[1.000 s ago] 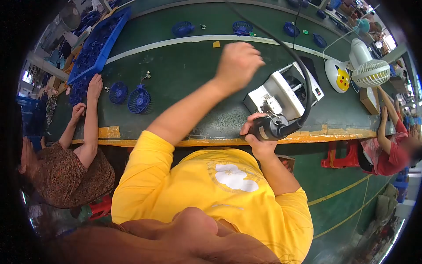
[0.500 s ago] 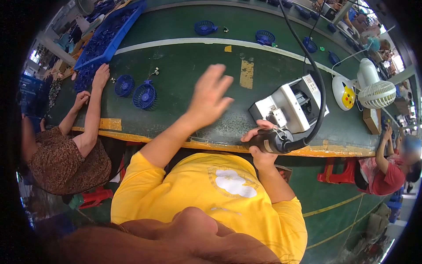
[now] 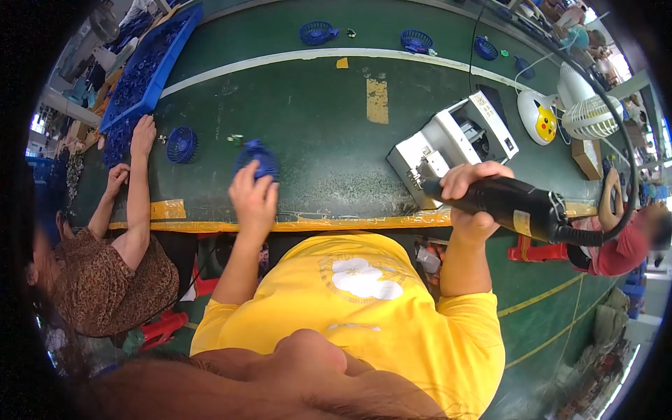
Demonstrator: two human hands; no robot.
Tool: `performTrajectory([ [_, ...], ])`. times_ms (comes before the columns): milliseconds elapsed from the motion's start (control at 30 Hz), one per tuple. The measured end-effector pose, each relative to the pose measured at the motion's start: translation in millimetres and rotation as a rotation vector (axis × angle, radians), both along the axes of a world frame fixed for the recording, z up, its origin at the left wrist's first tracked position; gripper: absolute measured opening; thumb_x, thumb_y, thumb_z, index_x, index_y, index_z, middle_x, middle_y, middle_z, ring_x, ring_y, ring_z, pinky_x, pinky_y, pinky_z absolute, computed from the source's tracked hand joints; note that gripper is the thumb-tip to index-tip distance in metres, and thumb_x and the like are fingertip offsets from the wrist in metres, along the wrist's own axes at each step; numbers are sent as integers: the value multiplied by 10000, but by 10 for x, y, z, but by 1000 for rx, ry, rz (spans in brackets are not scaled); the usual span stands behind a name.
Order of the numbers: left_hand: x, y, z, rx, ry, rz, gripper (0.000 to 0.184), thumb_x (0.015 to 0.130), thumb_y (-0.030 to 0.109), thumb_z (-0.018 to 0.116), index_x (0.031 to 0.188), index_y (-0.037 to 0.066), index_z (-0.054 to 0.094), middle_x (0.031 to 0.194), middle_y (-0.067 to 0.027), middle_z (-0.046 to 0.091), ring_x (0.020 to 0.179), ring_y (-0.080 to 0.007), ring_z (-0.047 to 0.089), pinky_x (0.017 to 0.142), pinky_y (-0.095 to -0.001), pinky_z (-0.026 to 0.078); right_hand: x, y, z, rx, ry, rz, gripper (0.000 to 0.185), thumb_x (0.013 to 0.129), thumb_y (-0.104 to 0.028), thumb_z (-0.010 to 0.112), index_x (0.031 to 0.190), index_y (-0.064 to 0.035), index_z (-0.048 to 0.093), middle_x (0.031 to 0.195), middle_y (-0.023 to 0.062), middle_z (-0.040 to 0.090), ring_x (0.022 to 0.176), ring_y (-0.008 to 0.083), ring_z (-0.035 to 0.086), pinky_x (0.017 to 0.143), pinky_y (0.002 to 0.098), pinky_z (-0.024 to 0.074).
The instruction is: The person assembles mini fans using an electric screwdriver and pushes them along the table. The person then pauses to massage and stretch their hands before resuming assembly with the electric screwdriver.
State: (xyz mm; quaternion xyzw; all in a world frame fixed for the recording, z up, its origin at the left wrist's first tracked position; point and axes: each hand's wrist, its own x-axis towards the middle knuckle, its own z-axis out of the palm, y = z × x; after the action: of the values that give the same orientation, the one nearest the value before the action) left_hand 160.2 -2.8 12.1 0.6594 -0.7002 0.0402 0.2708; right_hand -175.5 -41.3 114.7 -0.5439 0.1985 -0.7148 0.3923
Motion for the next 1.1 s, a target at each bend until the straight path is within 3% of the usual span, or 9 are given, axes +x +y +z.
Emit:
performTrajectory([
  [167, -679, -3, -68, -20, 138, -395, 162, 720, 171, 704, 791, 42, 635, 1197, -146, 544, 1124, -335, 482, 898, -447, 374, 71, -102, 69, 64, 0, -26, 583, 712, -394, 796, 1050, -38, 481, 753, 83, 563, 666, 211, 563, 677, 362, 474],
  [300, -1079, 4, -80, 5, 245, -704, 189, 748, 193, 687, 777, 14, 636, 1194, -170, 535, 1126, -314, 466, 897, -430, 376, 78, -114, 70, 149, 4, -5, 587, 737, -402, 775, 1082, -42, 467, 761, 76, 554, 683, 197, 554, 689, 352, 468],
  [533, -1219, -11, -77, -5, 265, -762, 226, 689, 186, 733, 719, 3, 604, 1182, -152, 552, 1088, -308, 494, 862, -430, 397, 220, 7, -259, 261, -98, 115, 666, 747, -507, 726, 1128, -37, 449, 747, 66, 556, 675, 189, 559, 683, 350, 477],
  [700, -1225, -11, -72, 15, 265, -760, 222, 678, 183, 739, 711, 6, 610, 1188, -149, 554, 1089, -303, 496, 855, -426, 400, 365, 70, -403, 286, -121, 195, 645, 701, -400, 800, 1103, -9, 481, 738, 93, 565, 678, 205, 571, 690, 355, 487],
  [800, -1229, -11, -72, 15, 265, -753, 220, 676, 183, 738, 709, 6, 612, 1192, -147, 553, 1087, -300, 498, 848, -428, 403, 416, 76, -422, 282, 44, 126, 662, 734, -516, 734, 1101, -43, 451, 719, 65, 538, 643, 188, 545, 652, 340, 465],
  [933, -1235, -15, -87, -1, 273, -750, 218, 679, 182, 735, 708, 5, 612, 1191, -144, 552, 1083, -297, 498, 843, -429, 404, 470, 61, -433, 316, 10, 183, 611, 719, -448, 774, 1050, -33, 472, 709, 75, 538, 647, 194, 548, 659, 342, 472],
  [1033, -1235, -16, -79, 21, 284, -755, 216, 684, 182, 732, 711, 5, 612, 1189, -141, 551, 1080, -296, 497, 842, -429, 403, 466, 48, -515, 296, -93, 354, 549, 696, -234, 830, 1055, -2, 485, 793, 100, 570, 735, 194, 574, 702, 327, 496],
  [1100, -1235, -10, -70, 29, 293, -756, 213, 687, 180, 728, 710, 4, 611, 1189, -141, 551, 1078, -295, 496, 842, -428, 403, 479, 71, -556, 277, -54, 374, 534, 700, -213, 828, 1050, -1, 484, 801, 93, 569, 744, 187, 573, 708, 312, 493],
])
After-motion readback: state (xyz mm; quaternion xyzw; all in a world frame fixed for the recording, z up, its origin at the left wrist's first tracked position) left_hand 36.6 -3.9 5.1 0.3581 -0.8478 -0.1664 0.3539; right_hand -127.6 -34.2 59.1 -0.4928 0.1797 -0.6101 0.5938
